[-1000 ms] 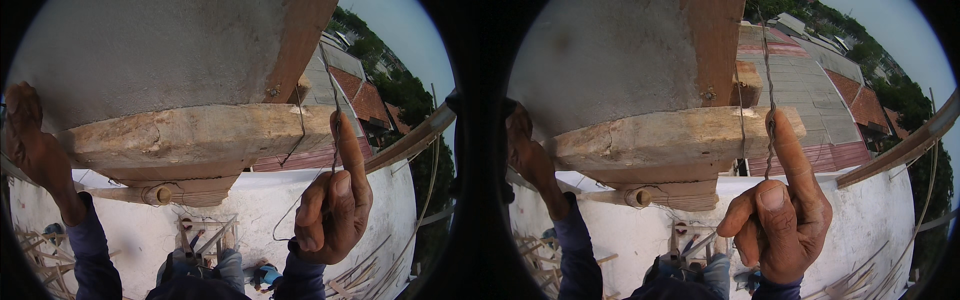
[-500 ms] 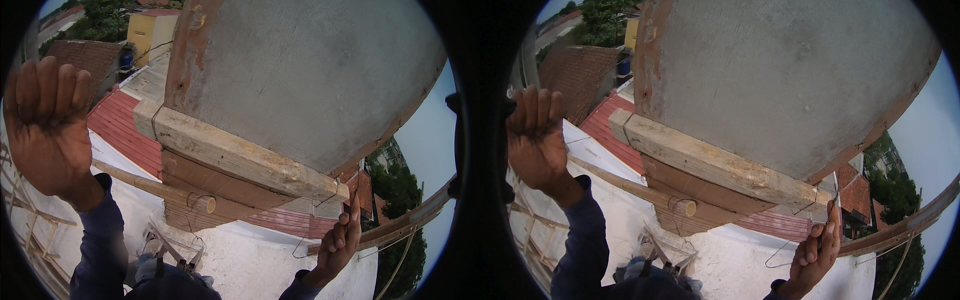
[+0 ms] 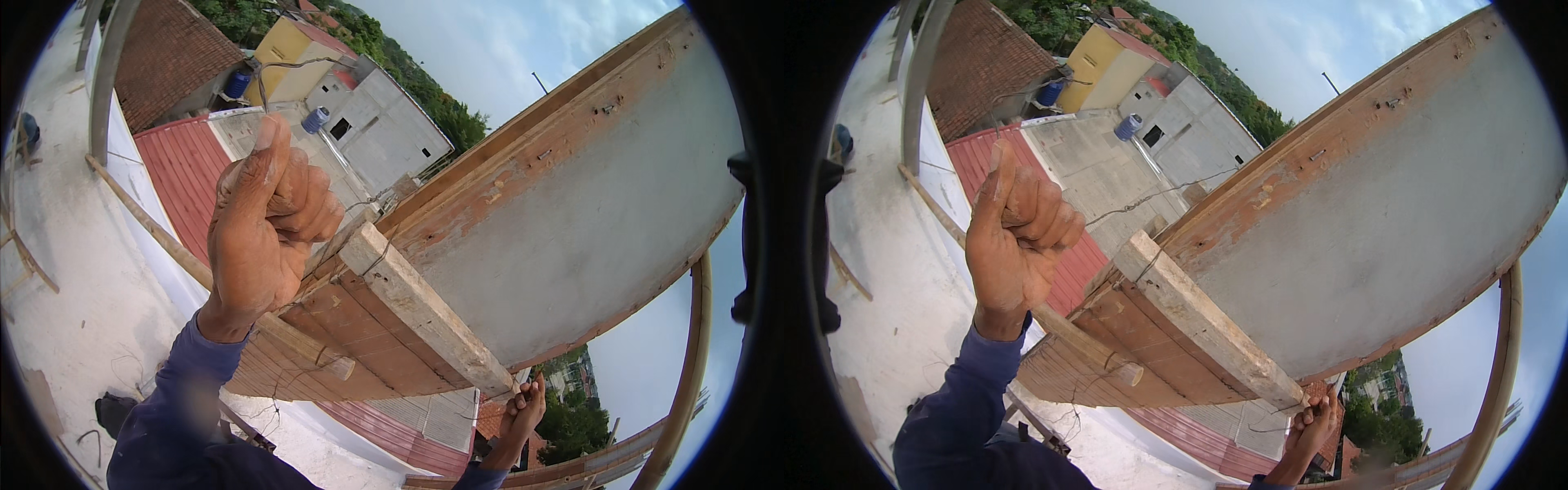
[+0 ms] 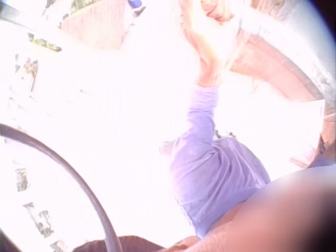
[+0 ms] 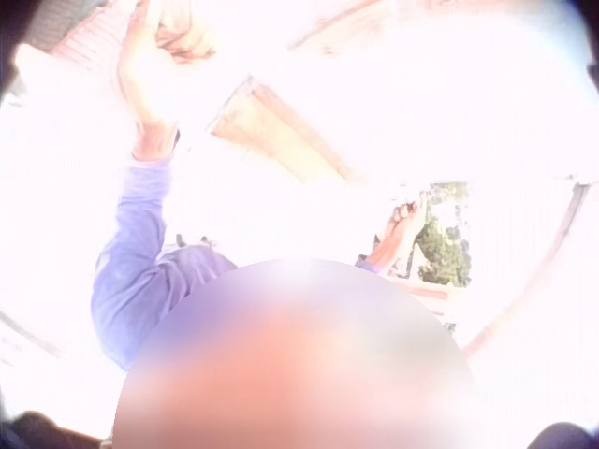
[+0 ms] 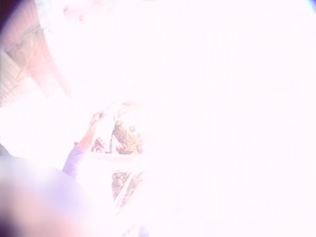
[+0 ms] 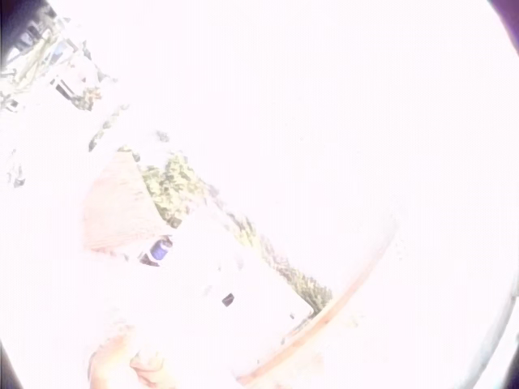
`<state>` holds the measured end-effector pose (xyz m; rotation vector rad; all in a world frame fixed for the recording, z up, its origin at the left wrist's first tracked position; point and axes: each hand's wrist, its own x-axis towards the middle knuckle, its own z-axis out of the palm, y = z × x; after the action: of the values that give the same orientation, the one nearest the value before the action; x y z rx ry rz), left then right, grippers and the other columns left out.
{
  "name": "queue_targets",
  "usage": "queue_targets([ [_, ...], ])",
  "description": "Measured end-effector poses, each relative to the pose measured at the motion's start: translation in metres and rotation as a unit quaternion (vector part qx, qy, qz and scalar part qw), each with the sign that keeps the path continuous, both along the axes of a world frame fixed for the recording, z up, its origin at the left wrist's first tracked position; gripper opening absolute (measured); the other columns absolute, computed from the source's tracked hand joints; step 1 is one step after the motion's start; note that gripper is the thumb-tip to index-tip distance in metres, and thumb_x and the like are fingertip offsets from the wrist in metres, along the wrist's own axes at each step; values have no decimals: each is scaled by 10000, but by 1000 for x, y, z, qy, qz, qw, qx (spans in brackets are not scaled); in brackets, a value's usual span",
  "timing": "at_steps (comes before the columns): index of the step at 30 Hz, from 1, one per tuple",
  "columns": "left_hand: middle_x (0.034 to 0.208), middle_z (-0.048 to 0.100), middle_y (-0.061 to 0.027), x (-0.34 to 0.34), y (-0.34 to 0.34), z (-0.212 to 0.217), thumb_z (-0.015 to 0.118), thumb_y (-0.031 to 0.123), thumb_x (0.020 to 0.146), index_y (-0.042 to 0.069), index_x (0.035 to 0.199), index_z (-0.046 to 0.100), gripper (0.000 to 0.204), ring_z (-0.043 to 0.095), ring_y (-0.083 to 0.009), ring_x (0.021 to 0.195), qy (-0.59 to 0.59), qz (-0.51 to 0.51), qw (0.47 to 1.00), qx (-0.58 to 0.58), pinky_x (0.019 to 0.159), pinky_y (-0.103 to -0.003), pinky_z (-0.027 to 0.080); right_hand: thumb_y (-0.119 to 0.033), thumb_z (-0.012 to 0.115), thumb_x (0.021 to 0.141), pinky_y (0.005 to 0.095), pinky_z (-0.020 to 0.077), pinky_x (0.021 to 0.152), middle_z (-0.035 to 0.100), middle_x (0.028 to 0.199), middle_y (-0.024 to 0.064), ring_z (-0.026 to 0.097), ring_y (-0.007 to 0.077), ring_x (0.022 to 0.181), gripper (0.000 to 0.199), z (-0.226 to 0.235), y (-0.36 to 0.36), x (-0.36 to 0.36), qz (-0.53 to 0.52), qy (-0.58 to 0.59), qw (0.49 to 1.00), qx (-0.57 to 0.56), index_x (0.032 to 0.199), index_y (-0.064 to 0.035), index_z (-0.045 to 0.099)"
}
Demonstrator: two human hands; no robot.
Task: The person secures a wooden roof formwork to bamboo supports using wire and pliers. They wrap wire around the wood and bamboo, twist it tight, and cut excess wire repeatedly while working on a rooftop.
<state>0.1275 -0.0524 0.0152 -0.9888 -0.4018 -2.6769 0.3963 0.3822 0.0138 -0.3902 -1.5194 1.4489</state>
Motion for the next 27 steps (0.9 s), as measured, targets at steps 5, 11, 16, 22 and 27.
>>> queue_targets([
  [5,603,179,41,-3,3,-7,356,432,1135,170,682,279,528,122,-95,545,-46,-46,996,65,513,-308,166,-141,448,1090,192,382,389,651,860,31,490,28,528,389,9,42,3,-48,-91,995,-9,1451,1,478],
  [11,605,177,50,-11,-4,-10,368,423,1134,174,681,272,526,124,-98,541,-76,-23,993,85,515,-304,179,-152,462,1090,195,382,396,651,838,18,484,25,532,298,48,89,-4,-52,-195,979,17,1312,12,574],
  [16,609,177,51,-43,-16,-23,389,444,1126,183,682,275,528,136,-100,549,-70,47,992,89,524,-293,202,-144,472,1062,241,308,386,518,668,-21,441,59,487,211,57,122,-35,-83,-209,973,52,929,-43,601],
  [22,624,176,36,-129,-64,-28,387,423,1126,193,691,267,506,143,-102,554,-180,171,950,191,537,-297,210,-230,561,1050,266,360,410,520,658,-26,484,83,496,217,44,137,-55,-77,-120,987,69,886,-89,554],
  [27,640,200,5,-143,-208,-34,406,374,1122,153,700,312,485,155,-135,583,-65,228,962,139,569,-318,208,-261,606,977,287,397,480,566,703,3,510,108,548,198,43,119,-64,-126,-107,983,83,939,-67,625],
])
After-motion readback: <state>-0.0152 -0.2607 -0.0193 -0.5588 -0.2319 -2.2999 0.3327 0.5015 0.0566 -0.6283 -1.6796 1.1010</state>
